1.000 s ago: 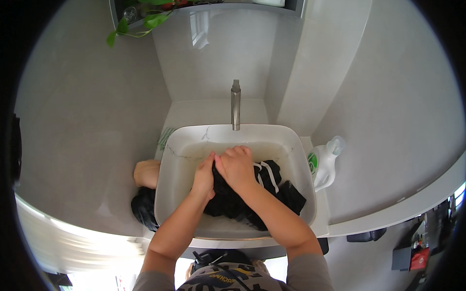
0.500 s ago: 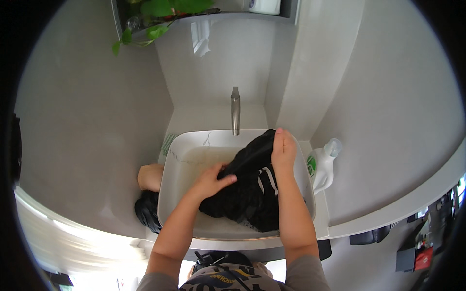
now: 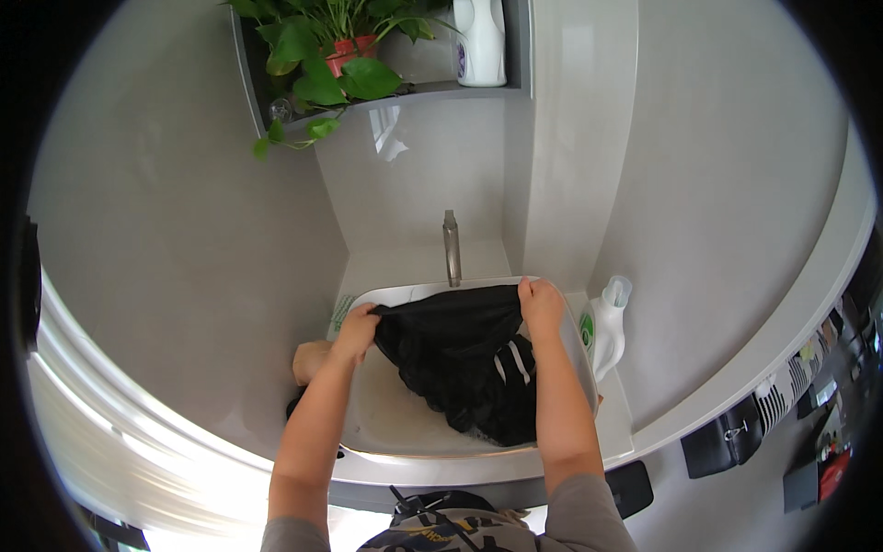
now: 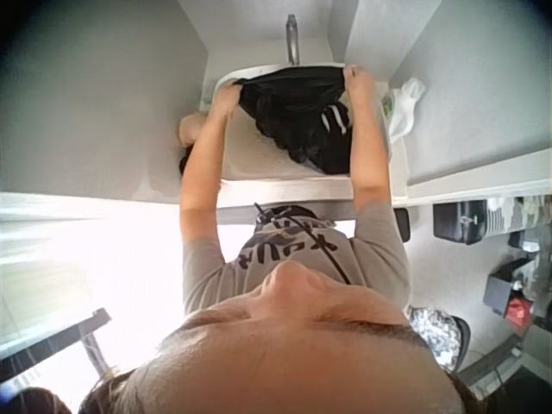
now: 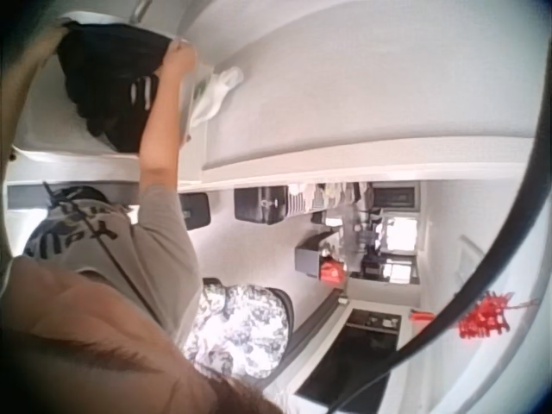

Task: The person hand-washes a black garment in a white sink. They submerge the item in soapy water, scrub it with both hands, and repeatedly wring it out to remove excess water. The person briefly turns on the tap to rinse the garment before continuing to scrub and wring it.

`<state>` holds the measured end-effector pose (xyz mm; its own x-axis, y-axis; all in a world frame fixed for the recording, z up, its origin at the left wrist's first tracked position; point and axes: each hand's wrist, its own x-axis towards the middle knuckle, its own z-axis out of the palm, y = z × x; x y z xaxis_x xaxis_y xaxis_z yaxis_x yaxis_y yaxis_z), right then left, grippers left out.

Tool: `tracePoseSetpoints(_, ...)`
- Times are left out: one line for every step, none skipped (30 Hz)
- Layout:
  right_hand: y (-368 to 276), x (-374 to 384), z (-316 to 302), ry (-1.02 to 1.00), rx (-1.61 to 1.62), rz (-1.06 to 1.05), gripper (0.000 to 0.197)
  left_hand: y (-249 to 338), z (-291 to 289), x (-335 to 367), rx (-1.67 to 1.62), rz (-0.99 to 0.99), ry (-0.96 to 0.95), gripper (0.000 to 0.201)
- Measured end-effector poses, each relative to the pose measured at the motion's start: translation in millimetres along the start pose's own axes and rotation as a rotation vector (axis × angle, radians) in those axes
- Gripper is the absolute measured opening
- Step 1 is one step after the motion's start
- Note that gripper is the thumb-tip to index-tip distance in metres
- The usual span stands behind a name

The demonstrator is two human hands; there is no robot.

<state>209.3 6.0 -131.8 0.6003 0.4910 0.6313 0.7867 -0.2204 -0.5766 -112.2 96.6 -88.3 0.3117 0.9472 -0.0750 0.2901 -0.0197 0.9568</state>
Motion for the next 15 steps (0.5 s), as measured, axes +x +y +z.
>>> tracePoseSetpoints(-10,2,0,-0.007,0.040,0.004,0.041,8,-8,2,-0.068,-0.065,0.054,0.027)
tracePoseSetpoints(-19,8,-2,-0.010,0.095,-0.005,0.041,8,-15,13,-0.156,0.045,0.082,0.028)
tracePoseSetpoints(-28,15,-4,-0.017,0.146,-0.010,0.042,6,-21,23,-0.242,0.151,0.106,0.029)
tracePoseSetpoints(-30,22,-15,-0.013,0.177,0.001,0.043,29,-16,16,-0.207,0.175,0.111,0.028)
tracePoseSetpoints(-31,29,-28,-0.014,0.187,0.014,0.043,53,-12,7,-0.172,0.199,0.116,0.028)
tracePoseSetpoints(-41,36,-44,-0.017,0.203,0.024,0.044,75,-11,-2,-0.134,0.225,0.130,0.027)
tracePoseSetpoints(-46,44,-56,-0.018,0.219,0.034,0.044,89,-10,-4,-0.132,0.246,0.111,0.026)
tracePoseSetpoints(-47,51,-63,0.007,0.208,0.022,0.044,100,-9,-4,-0.130,0.267,0.092,0.025)
tracePoseSetpoints(-47,56,-68,0.029,0.200,0.011,0.044,108,-9,-4,-0.126,0.287,0.078,0.025)
tracePoseSetpoints(-48,60,-73,0.051,0.192,-0.001,0.044,105,-10,10,-0.165,0.341,0.057,0.023)
tracePoseSetpoints(-50,63,-77,0.057,0.155,-0.023,0.044,106,-9,14,-0.169,0.371,0.058,0.023)
tracePoseSetpoints(-48,63,-81,0.057,0.112,-0.037,0.044,109,-4,13,-0.172,0.393,0.053,0.024)
tracePoseSetpoints(-46,62,-84,0.058,0.070,-0.052,0.044,110,1,12,-0.174,0.414,0.049,0.025)
tracePoseSetpoints(-39,59,-82,0.018,0.014,-0.055,0.043,107,7,12,-0.135,0.414,0.040,0.025)
tracePoseSetpoints(-28,56,-80,-0.019,-0.047,-0.056,0.043,102,15,13,-0.099,0.414,0.026,0.026)
